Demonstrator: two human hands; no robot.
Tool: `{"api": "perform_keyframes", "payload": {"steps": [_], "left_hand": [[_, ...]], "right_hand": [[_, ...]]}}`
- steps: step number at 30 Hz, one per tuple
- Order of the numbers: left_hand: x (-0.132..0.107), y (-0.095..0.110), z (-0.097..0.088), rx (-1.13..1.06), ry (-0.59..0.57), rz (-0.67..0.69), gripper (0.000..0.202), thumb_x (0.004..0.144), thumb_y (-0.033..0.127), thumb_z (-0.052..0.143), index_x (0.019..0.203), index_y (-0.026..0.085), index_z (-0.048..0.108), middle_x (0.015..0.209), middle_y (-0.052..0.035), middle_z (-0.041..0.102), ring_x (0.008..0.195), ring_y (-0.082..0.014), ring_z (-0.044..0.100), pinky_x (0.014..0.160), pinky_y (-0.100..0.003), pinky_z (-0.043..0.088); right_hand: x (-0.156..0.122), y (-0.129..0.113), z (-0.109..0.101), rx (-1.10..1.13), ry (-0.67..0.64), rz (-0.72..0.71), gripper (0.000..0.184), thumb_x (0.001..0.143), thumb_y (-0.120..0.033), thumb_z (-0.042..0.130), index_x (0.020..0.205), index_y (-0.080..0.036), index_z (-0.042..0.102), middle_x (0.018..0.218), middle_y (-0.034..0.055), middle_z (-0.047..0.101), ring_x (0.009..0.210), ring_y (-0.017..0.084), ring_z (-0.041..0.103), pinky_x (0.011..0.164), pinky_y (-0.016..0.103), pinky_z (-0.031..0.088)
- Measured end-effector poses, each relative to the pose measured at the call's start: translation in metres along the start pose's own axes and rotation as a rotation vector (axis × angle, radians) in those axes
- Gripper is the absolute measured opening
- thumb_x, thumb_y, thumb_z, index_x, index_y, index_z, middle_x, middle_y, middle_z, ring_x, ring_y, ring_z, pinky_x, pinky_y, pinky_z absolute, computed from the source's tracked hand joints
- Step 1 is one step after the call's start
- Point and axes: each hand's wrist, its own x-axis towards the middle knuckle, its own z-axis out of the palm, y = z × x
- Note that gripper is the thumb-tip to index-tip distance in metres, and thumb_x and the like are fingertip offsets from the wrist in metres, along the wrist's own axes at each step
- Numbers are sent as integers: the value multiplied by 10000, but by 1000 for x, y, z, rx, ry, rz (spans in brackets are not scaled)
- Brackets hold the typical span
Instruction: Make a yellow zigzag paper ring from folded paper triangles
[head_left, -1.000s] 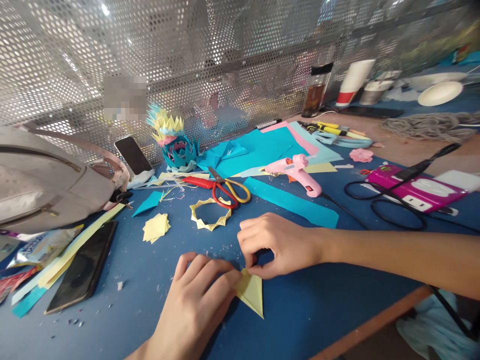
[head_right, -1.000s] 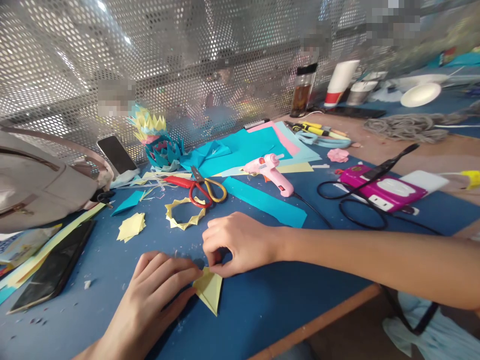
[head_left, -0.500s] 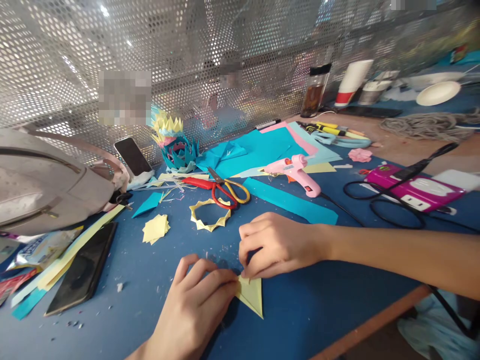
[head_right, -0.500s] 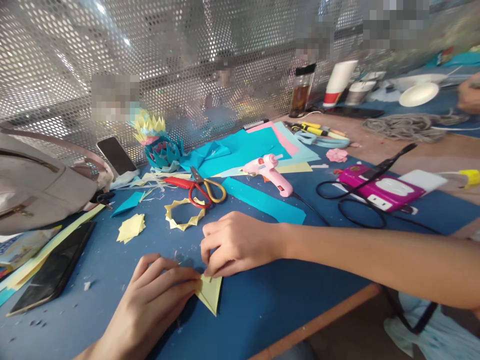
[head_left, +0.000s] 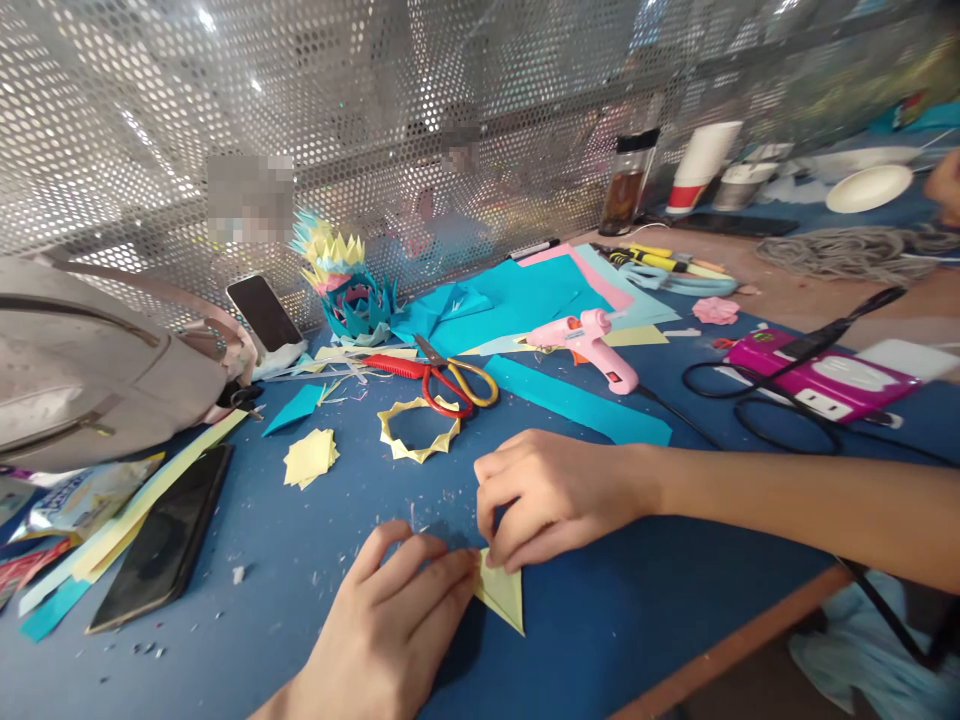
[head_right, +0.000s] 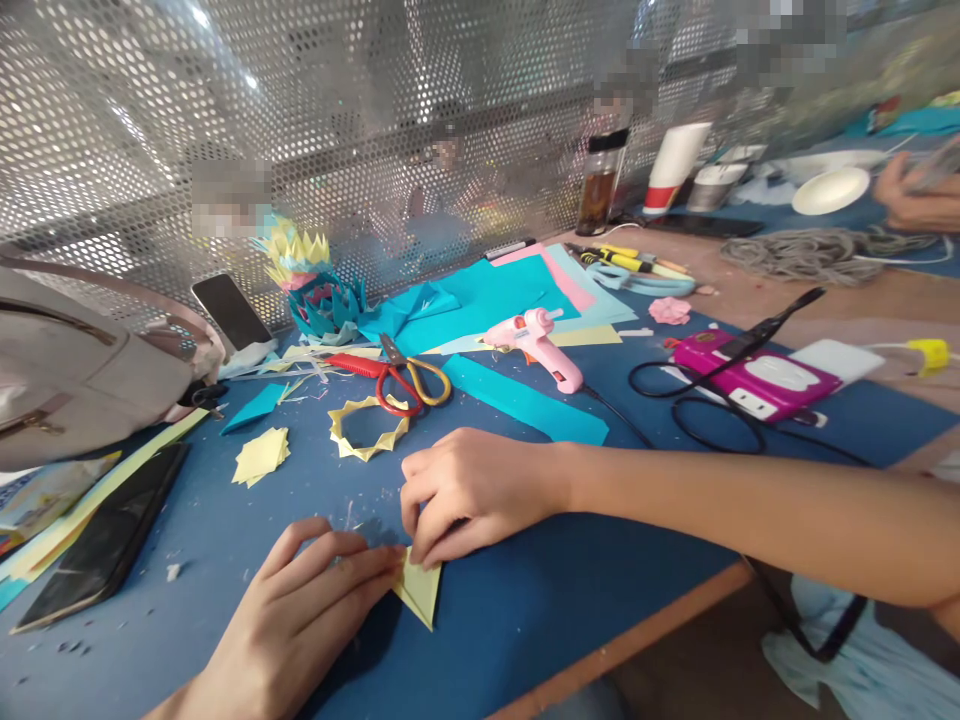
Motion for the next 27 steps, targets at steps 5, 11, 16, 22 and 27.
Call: {"api": "perform_keyframes", "payload": {"steps": [5,11,16,22,27], "left_hand": [[-2,-1,1,40,17,47,354,1019,144,327,1109,132,669,1058,-80,748,895,-189,633,906,-376,395],[1,-1,1,29,48,83,363,1025,135,323,1076,94,680,1042,-75,750,888,-187,619,916,-369,372],[3,-2,1,-18,43,96,348,1018,119,334,1088,57,669,1027,-106,746,868,-201,620,852,-364,410],[14,-6,-11,-129,-90,48,272,1003,123,402,1069,114,666,1047,-67,752,820,-176,633,803,-333,447],[3,-40,-41,284,-124,-199,390,974,267,489,1350,161,507,1273,-133,650,1087,-279,609,977,-472,401]], "right_hand": [[1,-7,-19,4,5,166,193,966,-263,560,1010,-194,735,892,34,696,818,150,546,718,273,383],[-7,-25,-15,-175,-139,234,226,968,-339,552,1096,-233,704,896,25,636,790,157,514,647,297,323],[-17,-31,-4,-343,-150,180,244,1002,-329,481,1127,-220,659,857,23,620,742,171,466,614,319,263],[-18,-32,-9,-353,-162,148,216,993,-271,483,1096,-175,646,811,28,615,743,178,461,594,334,237],[-17,-31,-11,-300,-178,165,217,984,-258,479,1058,-180,668,804,32,612,736,173,460,594,331,260]]}}
